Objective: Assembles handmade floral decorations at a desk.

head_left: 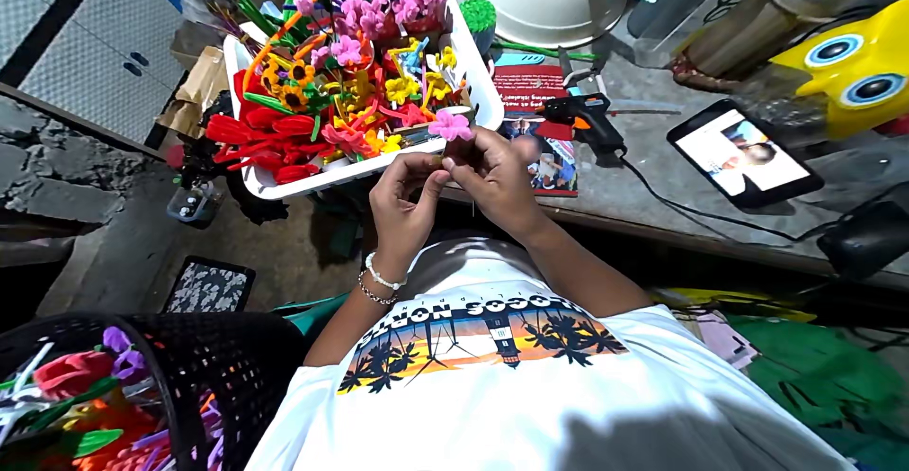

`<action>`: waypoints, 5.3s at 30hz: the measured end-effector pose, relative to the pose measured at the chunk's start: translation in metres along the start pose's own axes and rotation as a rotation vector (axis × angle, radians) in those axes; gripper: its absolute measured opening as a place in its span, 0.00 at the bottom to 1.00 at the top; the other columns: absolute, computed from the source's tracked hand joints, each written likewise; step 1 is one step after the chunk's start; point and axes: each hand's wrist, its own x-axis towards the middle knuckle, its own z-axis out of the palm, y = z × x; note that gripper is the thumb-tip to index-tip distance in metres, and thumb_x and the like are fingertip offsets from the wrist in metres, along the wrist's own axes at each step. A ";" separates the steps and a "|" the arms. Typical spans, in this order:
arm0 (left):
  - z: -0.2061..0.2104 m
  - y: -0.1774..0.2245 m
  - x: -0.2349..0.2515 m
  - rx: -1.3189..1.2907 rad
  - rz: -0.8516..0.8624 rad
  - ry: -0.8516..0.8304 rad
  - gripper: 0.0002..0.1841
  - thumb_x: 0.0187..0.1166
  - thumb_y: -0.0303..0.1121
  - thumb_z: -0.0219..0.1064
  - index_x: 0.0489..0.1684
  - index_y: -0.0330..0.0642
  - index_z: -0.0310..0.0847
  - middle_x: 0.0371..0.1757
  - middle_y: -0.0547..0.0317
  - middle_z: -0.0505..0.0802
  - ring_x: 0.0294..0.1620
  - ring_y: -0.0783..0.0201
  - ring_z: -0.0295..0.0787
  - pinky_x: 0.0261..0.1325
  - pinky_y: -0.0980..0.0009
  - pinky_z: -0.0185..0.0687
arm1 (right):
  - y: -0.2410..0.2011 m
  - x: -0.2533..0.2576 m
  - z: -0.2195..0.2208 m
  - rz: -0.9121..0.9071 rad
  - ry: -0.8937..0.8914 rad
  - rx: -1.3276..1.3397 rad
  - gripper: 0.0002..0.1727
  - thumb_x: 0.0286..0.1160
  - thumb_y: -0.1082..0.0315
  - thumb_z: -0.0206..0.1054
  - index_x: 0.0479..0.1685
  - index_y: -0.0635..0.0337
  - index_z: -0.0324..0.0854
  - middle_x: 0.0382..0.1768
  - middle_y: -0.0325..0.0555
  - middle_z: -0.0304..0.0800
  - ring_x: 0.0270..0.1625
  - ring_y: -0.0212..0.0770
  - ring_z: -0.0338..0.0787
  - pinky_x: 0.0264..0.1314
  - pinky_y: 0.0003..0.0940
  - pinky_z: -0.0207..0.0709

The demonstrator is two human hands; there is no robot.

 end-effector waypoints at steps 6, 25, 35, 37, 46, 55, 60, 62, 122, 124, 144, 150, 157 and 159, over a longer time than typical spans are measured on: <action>-0.004 0.005 -0.002 -0.172 -0.174 -0.021 0.05 0.88 0.28 0.61 0.51 0.42 0.81 0.44 0.66 0.87 0.43 0.77 0.87 0.49 0.78 0.87 | 0.000 0.000 -0.001 -0.024 -0.054 0.013 0.08 0.76 0.75 0.67 0.48 0.70 0.83 0.44 0.47 0.87 0.44 0.28 0.89 0.49 0.23 0.86; -0.016 0.014 0.007 -0.619 -0.617 -0.250 0.05 0.87 0.37 0.64 0.51 0.51 0.84 0.43 0.68 0.90 0.41 0.75 0.86 0.48 0.77 0.86 | 0.007 0.008 -0.019 -0.011 -0.161 0.337 0.11 0.66 0.82 0.75 0.47 0.71 0.85 0.51 0.43 0.88 0.51 0.27 0.89 0.57 0.25 0.87; -0.012 0.007 0.003 -0.433 -0.499 -0.240 0.04 0.82 0.37 0.70 0.48 0.54 0.88 0.40 0.73 0.91 0.39 0.77 0.87 0.47 0.78 0.86 | 0.008 0.010 -0.025 -0.289 -0.166 -0.073 0.09 0.66 0.81 0.72 0.43 0.78 0.86 0.43 0.60 0.89 0.47 0.42 0.90 0.55 0.33 0.84; -0.007 0.008 0.001 -0.276 -0.351 -0.144 0.08 0.81 0.32 0.71 0.52 0.52 0.82 0.41 0.74 0.91 0.39 0.75 0.89 0.49 0.75 0.88 | 0.007 0.011 -0.023 -0.311 -0.131 -0.136 0.09 0.64 0.82 0.71 0.42 0.78 0.86 0.41 0.61 0.89 0.45 0.44 0.90 0.53 0.33 0.84; -0.003 0.000 -0.001 0.198 0.097 -0.063 0.08 0.80 0.24 0.70 0.50 0.28 0.86 0.48 0.55 0.93 0.46 0.73 0.91 0.52 0.76 0.89 | 0.008 0.007 -0.016 -0.224 -0.023 -0.192 0.10 0.68 0.78 0.72 0.44 0.76 0.85 0.41 0.58 0.90 0.43 0.40 0.90 0.51 0.30 0.84; 0.001 0.005 -0.001 -0.102 -0.164 -0.037 0.11 0.79 0.22 0.69 0.50 0.43 0.73 0.43 0.66 0.89 0.41 0.72 0.89 0.47 0.73 0.90 | 0.003 0.009 -0.024 -0.147 -0.153 -0.154 0.08 0.75 0.74 0.70 0.45 0.72 0.86 0.43 0.54 0.89 0.45 0.36 0.89 0.51 0.28 0.85; 0.002 0.007 -0.001 -0.124 -0.205 -0.082 0.08 0.81 0.24 0.67 0.52 0.41 0.75 0.44 0.64 0.89 0.42 0.72 0.90 0.49 0.72 0.91 | 0.004 0.006 -0.023 -0.143 -0.129 -0.187 0.10 0.77 0.73 0.67 0.48 0.73 0.83 0.44 0.54 0.88 0.46 0.35 0.89 0.53 0.28 0.85; 0.001 0.007 0.000 -0.126 -0.198 -0.099 0.10 0.81 0.24 0.67 0.56 0.39 0.76 0.47 0.63 0.88 0.43 0.71 0.90 0.50 0.72 0.91 | 0.005 0.004 -0.022 -0.097 -0.101 -0.182 0.10 0.79 0.72 0.66 0.49 0.72 0.83 0.46 0.54 0.87 0.47 0.35 0.89 0.54 0.29 0.84; -0.012 -0.001 0.000 -1.132 -0.663 -0.472 0.07 0.73 0.37 0.77 0.44 0.53 0.90 0.25 0.77 0.87 0.25 0.84 0.79 0.30 0.88 0.73 | 0.010 0.009 -0.027 0.059 -0.354 0.623 0.11 0.71 0.85 0.69 0.50 0.74 0.84 0.43 0.41 0.93 0.46 0.26 0.91 0.56 0.25 0.86; -0.011 -0.003 -0.001 -1.157 -0.675 -0.499 0.04 0.72 0.37 0.78 0.38 0.53 0.91 0.24 0.77 0.87 0.24 0.84 0.80 0.30 0.87 0.72 | 0.011 0.008 -0.028 0.040 -0.366 0.626 0.11 0.70 0.84 0.69 0.51 0.74 0.83 0.44 0.41 0.92 0.46 0.26 0.90 0.56 0.25 0.85; -0.005 0.008 -0.001 -0.745 -0.527 -0.304 0.06 0.87 0.33 0.61 0.41 0.47 0.83 0.26 0.71 0.84 0.21 0.80 0.77 0.26 0.85 0.74 | 0.019 0.010 -0.029 0.022 -0.259 0.466 0.09 0.72 0.78 0.73 0.49 0.63 0.87 0.45 0.35 0.93 0.48 0.25 0.91 0.58 0.25 0.87; -0.001 0.005 -0.001 -0.733 -0.536 -0.342 0.05 0.87 0.35 0.64 0.43 0.47 0.83 0.28 0.69 0.86 0.24 0.78 0.80 0.30 0.83 0.78 | 0.016 0.011 -0.036 -0.047 -0.254 0.310 0.07 0.73 0.75 0.73 0.47 0.66 0.88 0.47 0.39 0.89 0.51 0.26 0.88 0.59 0.25 0.85; 0.009 -0.006 -0.006 0.389 0.057 -0.123 0.11 0.85 0.26 0.64 0.55 0.26 0.83 0.42 0.50 0.94 0.40 0.68 0.94 0.47 0.72 0.94 | 0.018 0.009 -0.022 -0.093 -0.035 -0.107 0.08 0.74 0.71 0.74 0.43 0.68 0.90 0.41 0.47 0.90 0.46 0.30 0.90 0.53 0.24 0.85; 0.007 -0.005 -0.005 0.343 0.033 -0.122 0.09 0.85 0.24 0.63 0.53 0.26 0.84 0.40 0.52 0.93 0.36 0.69 0.93 0.44 0.73 0.93 | 0.017 0.009 -0.022 -0.110 -0.043 -0.111 0.07 0.73 0.72 0.74 0.43 0.69 0.90 0.43 0.49 0.91 0.47 0.32 0.91 0.54 0.26 0.86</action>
